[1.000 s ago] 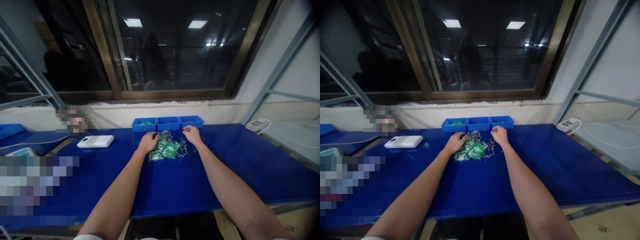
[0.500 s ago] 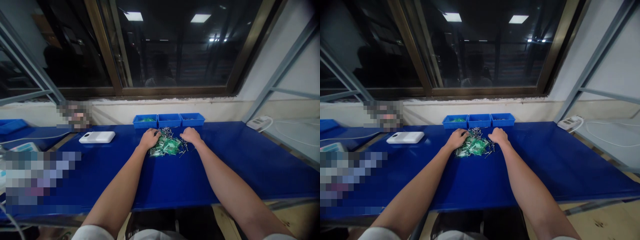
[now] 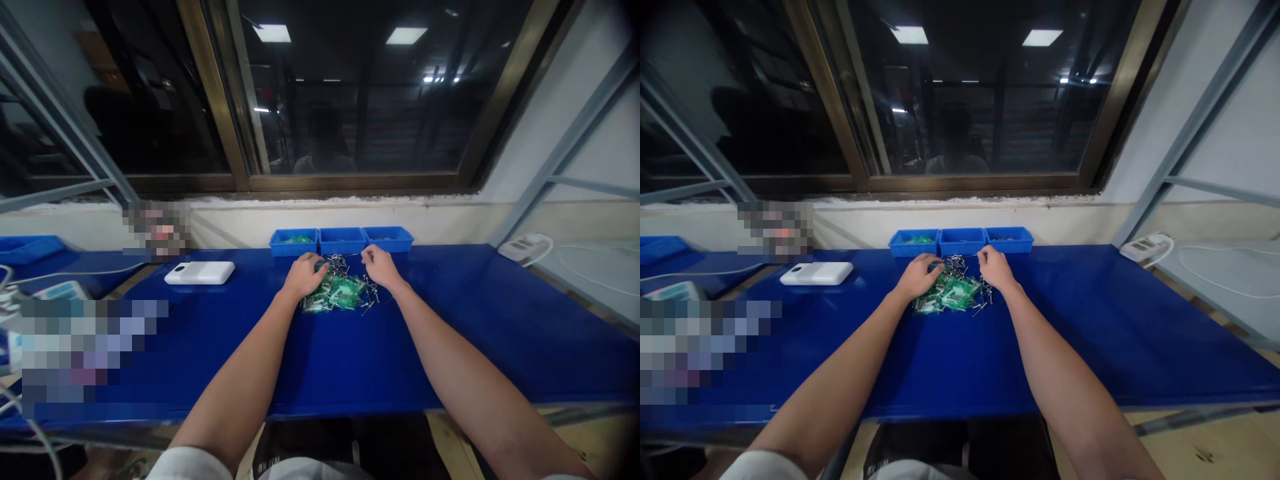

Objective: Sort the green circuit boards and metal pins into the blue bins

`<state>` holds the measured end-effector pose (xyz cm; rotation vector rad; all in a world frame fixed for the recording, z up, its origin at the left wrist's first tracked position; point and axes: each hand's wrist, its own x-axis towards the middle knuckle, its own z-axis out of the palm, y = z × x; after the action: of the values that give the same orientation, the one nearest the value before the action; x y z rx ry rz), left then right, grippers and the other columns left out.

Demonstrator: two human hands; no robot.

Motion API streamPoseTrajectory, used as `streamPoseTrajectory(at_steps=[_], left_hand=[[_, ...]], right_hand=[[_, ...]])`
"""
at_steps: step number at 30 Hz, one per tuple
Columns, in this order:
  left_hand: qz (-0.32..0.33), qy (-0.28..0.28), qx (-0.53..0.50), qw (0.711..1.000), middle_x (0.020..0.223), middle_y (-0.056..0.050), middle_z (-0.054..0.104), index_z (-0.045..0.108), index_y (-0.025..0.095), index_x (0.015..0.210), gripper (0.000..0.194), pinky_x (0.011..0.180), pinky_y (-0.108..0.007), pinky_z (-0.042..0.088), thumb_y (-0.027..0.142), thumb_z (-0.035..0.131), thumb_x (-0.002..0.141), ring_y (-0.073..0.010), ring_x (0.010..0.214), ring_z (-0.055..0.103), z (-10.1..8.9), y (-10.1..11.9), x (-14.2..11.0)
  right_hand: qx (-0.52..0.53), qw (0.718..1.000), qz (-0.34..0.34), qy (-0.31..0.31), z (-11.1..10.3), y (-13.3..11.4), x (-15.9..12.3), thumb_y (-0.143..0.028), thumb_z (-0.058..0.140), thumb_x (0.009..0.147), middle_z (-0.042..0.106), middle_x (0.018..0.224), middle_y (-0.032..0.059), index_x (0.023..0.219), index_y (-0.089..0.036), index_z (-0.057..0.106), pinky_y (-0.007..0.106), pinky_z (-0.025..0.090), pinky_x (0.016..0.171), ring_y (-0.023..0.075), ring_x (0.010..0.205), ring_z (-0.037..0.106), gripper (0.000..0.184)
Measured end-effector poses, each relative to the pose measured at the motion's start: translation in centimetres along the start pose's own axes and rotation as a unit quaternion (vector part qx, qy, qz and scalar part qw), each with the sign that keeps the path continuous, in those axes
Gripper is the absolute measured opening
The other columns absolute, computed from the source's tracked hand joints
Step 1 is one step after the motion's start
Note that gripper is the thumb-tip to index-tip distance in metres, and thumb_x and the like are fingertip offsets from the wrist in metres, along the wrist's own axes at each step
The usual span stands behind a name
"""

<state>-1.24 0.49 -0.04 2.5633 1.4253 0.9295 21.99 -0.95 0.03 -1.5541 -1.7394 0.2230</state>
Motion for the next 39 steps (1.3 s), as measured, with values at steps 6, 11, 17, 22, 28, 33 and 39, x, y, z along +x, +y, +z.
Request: streamPoseTrajectory(at_steps=[6, 11, 17, 22, 28, 33, 39], left_hand=[[0.097, 0.018, -0.006, 0.995, 0.109, -0.009, 0.061, 0.057, 0.016, 0.114, 0.035, 0.091, -0.035, 0.043, 0.036, 0.044, 0.089, -0.0216, 0.102, 0.055, -0.2, 2.2, -0.2], [0.14, -0.031, -0.013, 0.99, 0.1, -0.007, 0.065, 0.062, 0.019, 0.101, 0.025, 0.089, -0.033, 0.042, 0.033, 0.044, 0.09, -0.0195, 0.096, 0.057, -0.3, 4.0, -0.3], [0.094, -0.029, 0.016, 0.995, 0.087, -0.006, 0.066, 0.065, 0.019, 0.089, 0.027, 0.085, -0.033, 0.04, 0.031, 0.04, 0.092, -0.019, 0.089, 0.059, -0.4, 3.7, -0.2], [0.086, -0.014, 0.033, 0.996, 0.084, -0.006, 0.066, 0.066, 0.019, 0.088, 0.029, 0.082, -0.033, 0.041, 0.03, 0.04, 0.092, -0.0191, 0.085, 0.059, -0.2, 3.2, 0.0], [0.07, -0.007, 0.045, 0.996, 0.094, -0.006, 0.066, 0.065, 0.02, 0.1, 0.032, 0.085, -0.033, 0.041, 0.039, 0.04, 0.092, -0.0196, 0.091, 0.058, -0.3, 3.4, -0.1], [-0.015, 0.017, 0.059, 0.998, 0.107, -0.009, 0.063, 0.057, 0.018, 0.115, 0.04, 0.088, -0.033, 0.042, 0.044, 0.04, 0.09, -0.0227, 0.102, 0.056, -0.5, 2.6, 0.0], [-0.069, 0.017, 0.053, 0.996, 0.107, -0.009, 0.061, 0.06, 0.018, 0.11, 0.034, 0.088, -0.034, 0.044, 0.038, 0.042, 0.088, -0.024, 0.101, 0.056, 0.0, 0.6, 0.0]], right_hand=[[0.179, 0.98, -0.041, -0.074, 0.2, -1.6, -0.5, -0.04, 0.054, 0.078, 0.059, 0.06, 0.0002, 0.077, -0.018, 0.06, 0.025, 0.039, 0.054, 0.0134, 0.055, 0.053, 0.023], [0.297, 0.947, -0.023, -0.121, 0.8, -3.1, -1.2, -0.039, 0.063, 0.071, 0.059, 0.058, -0.0013, 0.079, -0.017, 0.056, 0.024, 0.041, 0.054, 0.0131, 0.055, 0.056, 0.024], [0.302, 0.946, -0.015, -0.117, 0.7, -3.1, -1.0, -0.045, 0.063, 0.07, 0.063, 0.062, 0.0016, 0.077, -0.017, 0.058, 0.024, 0.039, 0.05, 0.0118, 0.052, 0.054, 0.03], [0.343, 0.931, -0.019, -0.126, -0.1, -2.7, -0.9, -0.042, 0.067, 0.064, 0.067, 0.069, 0.0042, 0.074, -0.016, 0.065, 0.024, 0.04, 0.052, 0.013, 0.057, 0.055, 0.028], [0.349, 0.931, 0.017, -0.109, -0.1, -2.0, -0.6, -0.041, 0.063, 0.066, 0.068, 0.069, 0.0054, 0.074, -0.016, 0.068, 0.024, 0.038, 0.048, 0.0137, 0.056, 0.054, 0.027], [0.226, 0.974, 0.02, 0.023, -0.4, -0.7, -0.1, -0.035, 0.059, 0.069, 0.069, 0.077, 0.005, 0.078, -0.016, 0.068, 0.03, 0.047, 0.072, 0.0177, 0.074, 0.061, 0.022], [0.058, 0.99, 0.057, 0.113, -1.1, 1.2, 0.4, -0.027, 0.053, 0.071, 0.069, 0.095, 0.0052, 0.097, -0.016, 0.066, 0.03, 0.044, 0.083, 0.0191, 0.087, 0.059, 0.031]])
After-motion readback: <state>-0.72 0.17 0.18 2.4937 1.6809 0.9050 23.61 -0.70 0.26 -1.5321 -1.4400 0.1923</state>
